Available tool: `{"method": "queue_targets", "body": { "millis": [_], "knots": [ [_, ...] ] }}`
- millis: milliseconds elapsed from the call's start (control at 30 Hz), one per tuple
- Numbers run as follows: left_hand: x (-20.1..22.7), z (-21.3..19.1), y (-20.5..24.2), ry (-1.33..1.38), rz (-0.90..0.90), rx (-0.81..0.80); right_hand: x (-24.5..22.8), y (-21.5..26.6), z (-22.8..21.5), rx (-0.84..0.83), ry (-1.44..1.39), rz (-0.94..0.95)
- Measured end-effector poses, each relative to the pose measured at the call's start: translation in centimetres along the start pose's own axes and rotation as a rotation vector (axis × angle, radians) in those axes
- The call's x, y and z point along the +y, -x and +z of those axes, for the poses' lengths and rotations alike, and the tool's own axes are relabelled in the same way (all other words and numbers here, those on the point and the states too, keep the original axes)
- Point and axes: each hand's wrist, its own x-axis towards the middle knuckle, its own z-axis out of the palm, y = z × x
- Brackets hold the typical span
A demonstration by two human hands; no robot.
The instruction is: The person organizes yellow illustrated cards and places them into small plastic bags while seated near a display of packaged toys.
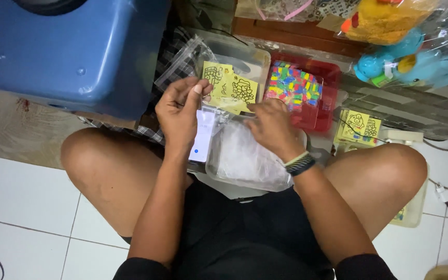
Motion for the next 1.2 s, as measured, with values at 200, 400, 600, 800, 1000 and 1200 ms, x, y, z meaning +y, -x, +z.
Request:
{"method": "queue_targets", "body": {
  "millis": [200, 400, 600, 800, 1000, 1200],
  "knots": [
    [-0.8, -0.1, 0.2, 0.016, -0.050, -0.021, -2.3, -1.0, 3.6, -0.108, 0.252, 0.061],
    [-0.3, -0.1, 0.3, 0.017, -0.060, -0.008, -1.3, -1.2, 4.5, -0.124, 0.244, 0.071],
    [0.3, 0.3, 0.4, 0.025, -0.072, -0.007, 1.7, -0.5, 7.5, 0.048, 0.243, -0.060],
    [-0.2, 0.2, 0.2, 0.048, -0.072, -0.009, 1.3, -3.3, 4.9, -0.056, 0.050, -0.025],
    [-0.1, -0.1, 0.3, 0.056, -0.098, -0.010, 7.8, -7.8, 9.7, -0.320, -0.205, 0.190],
    [-0.6, -0.2, 0.1, 0.063, -0.107, -0.021, 1.1, -12.1, 2.6, -0.822, -0.056, 0.360]
  ]
}}
